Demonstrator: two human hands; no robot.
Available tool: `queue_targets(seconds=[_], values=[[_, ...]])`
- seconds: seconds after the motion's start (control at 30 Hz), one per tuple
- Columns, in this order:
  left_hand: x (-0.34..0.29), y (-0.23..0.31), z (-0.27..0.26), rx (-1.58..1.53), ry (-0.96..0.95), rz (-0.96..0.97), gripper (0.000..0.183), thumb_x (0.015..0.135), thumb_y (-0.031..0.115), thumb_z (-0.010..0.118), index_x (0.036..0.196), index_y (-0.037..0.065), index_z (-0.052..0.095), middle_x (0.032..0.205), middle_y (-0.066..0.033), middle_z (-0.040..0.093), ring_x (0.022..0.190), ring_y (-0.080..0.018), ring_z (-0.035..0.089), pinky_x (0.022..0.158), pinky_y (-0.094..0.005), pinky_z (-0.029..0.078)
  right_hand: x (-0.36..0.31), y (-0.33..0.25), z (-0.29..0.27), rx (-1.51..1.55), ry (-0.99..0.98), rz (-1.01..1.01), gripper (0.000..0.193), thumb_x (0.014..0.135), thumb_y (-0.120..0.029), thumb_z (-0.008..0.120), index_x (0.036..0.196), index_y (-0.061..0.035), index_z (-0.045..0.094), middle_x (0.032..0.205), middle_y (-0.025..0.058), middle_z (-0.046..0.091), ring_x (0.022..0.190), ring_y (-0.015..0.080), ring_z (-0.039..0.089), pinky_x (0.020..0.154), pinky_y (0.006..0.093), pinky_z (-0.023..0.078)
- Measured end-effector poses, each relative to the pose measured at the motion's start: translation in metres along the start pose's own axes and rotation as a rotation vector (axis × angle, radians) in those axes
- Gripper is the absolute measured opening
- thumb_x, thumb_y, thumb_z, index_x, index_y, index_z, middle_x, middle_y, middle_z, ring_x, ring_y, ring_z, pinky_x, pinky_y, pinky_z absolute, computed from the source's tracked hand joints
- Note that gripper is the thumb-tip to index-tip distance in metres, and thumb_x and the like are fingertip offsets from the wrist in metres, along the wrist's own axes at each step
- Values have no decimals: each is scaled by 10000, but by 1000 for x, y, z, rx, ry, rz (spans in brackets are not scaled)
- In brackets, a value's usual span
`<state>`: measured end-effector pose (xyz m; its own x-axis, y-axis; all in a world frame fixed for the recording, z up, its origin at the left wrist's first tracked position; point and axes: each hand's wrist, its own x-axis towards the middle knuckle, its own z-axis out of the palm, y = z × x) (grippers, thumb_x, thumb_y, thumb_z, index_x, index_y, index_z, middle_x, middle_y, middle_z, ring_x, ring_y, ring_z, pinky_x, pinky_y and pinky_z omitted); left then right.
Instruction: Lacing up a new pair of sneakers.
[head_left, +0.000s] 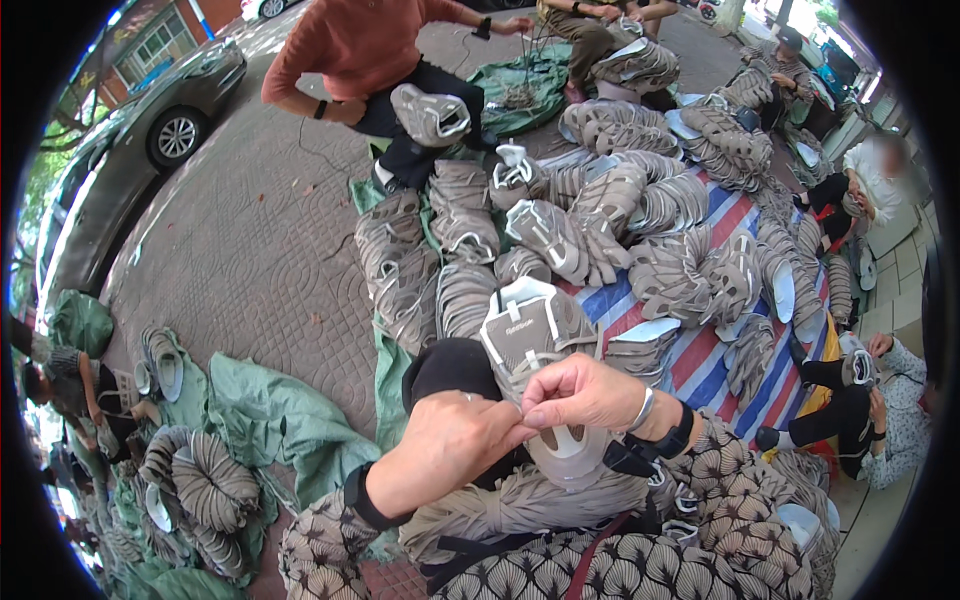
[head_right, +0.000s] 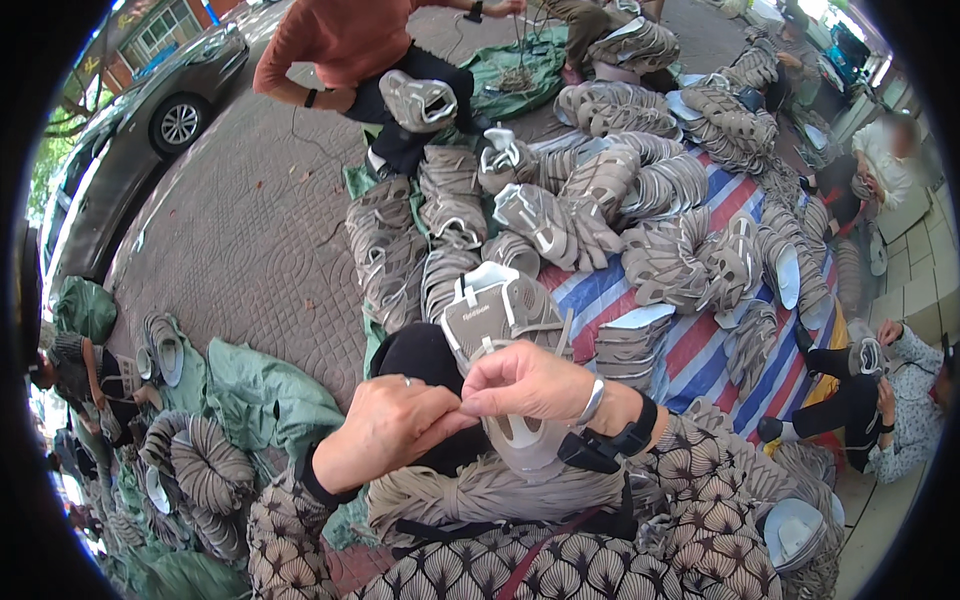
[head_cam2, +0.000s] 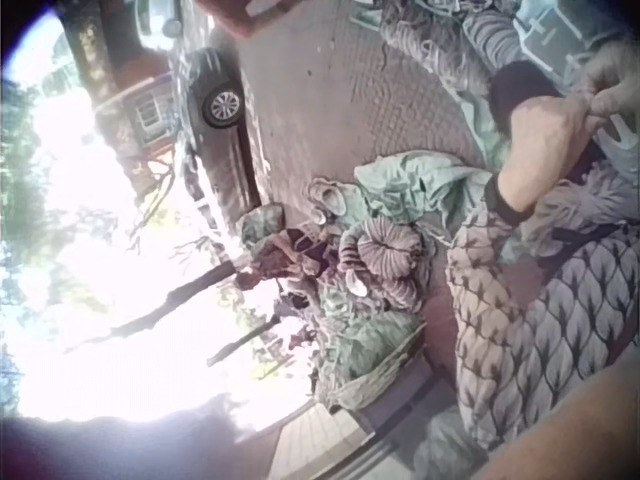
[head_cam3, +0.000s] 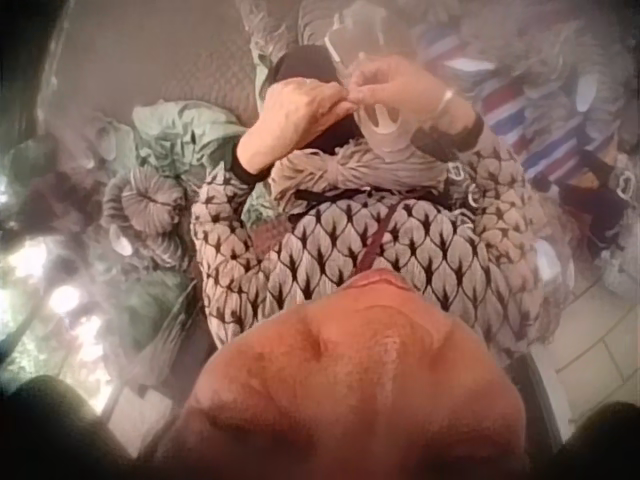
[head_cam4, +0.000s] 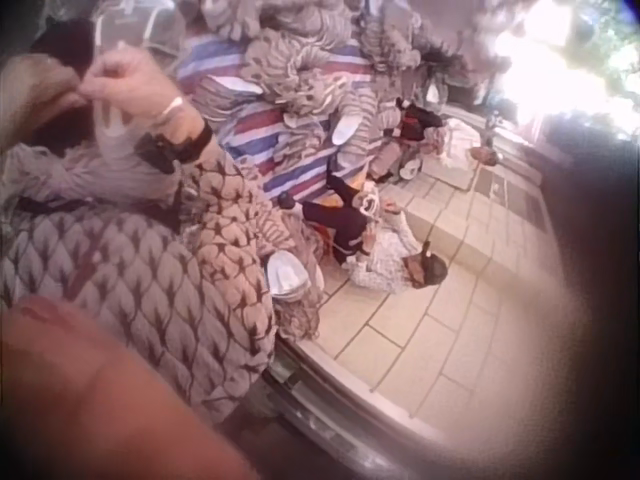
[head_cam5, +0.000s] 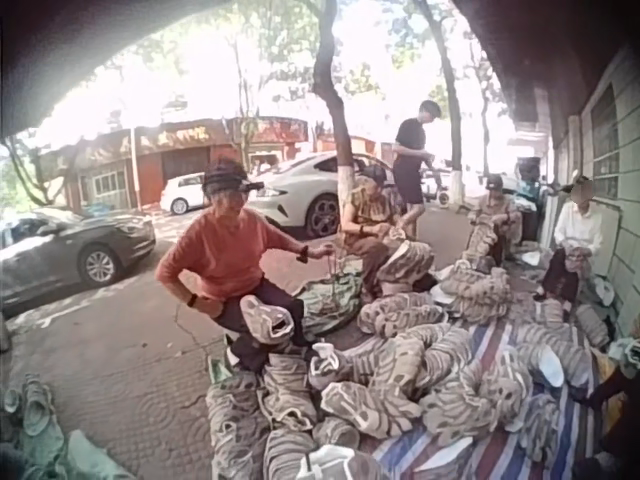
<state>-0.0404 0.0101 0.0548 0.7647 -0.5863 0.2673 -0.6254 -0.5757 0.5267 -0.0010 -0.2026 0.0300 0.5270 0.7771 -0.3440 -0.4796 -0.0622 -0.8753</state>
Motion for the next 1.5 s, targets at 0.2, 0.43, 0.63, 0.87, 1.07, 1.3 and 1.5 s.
queue_targets(seconds=[0.2, 0.43, 0.63, 0.87, 1.07, 1.3, 1.5], values=[[11, -50, 18, -132, 206, -206, 118, 801, 109, 679, 889, 46, 634, 856, -103, 604, 811, -288, 605, 714, -363, 481, -10, -22, -30, -509, 466, -207, 87, 870, -79, 632, 880, 5, 645, 806, -33, 624, 732, 4, 522, 631, 212, 439], [24, -57, 58, -9, 304, -148, 100, 760, 99, 693, 834, 78, 630, 856, -62, 584, 853, -265, 552, 729, -372, 425, 13, -20, -37, -1403, 471, -416, 78, 810, -130, 625, 796, -58, 596, 760, 96, 582, 683, 294, 601, 588, 395, 476], [32, -49, 59, 129, 237, -110, 117, 741, 146, 712, 791, 103, 615, 785, -45, 582, 812, -252, 565, 736, -369, 390, 20, -43, -36, -1711, 252, -151, 77, 804, -134, 589, 790, -66, 622, 810, 110, 623, 751, 310, 633, 632, 422, 506], [28, -54, 64, 63, 218, -134, 115, 741, 133, 707, 788, 90, 610, 761, -54, 586, 780, -258, 570, 734, -372, 390, 44, -56, -40, -1728, -20, 95, 99, 789, -150, 594, 782, -51, 604, 820, 134, 629, 819, 336, 626, 681, 447, 494], [25, -55, 65, 76, 203, -156, 115, 741, 127, 706, 800, 82, 617, 759, -57, 590, 775, -263, 568, 728, -380, 390, 56, -53, -47, -1635, -103, -44, 131, 794, -166, 596, 794, -35, 608, 837, 140, 630, 838, 340, 621, 714, 444, 494], [29, -55, 66, 72, 194, -145, 126, 734, 128, 708, 813, 82, 620, 777, -63, 591, 781, -267, 570, 725, -386, 391, 45, -45, -64, -1469, -104, -204, 106, 789, -135, 593, 793, -30, 605, 826, 144, 614, 826, 342, 608, 726, 425, 488], [35, -57, 60, 213, 178, -67, 126, 745, 129, 680, 803, 82, 579, 762, -65, 541, 776, -264, 552, 721, -374, 390, 42, -25, -56, -1484, 87, -354, 80, 777, -106, 611, 827, -51, 581, 877, 128, 595, 855, 328, 602, 735, 419, 482]])
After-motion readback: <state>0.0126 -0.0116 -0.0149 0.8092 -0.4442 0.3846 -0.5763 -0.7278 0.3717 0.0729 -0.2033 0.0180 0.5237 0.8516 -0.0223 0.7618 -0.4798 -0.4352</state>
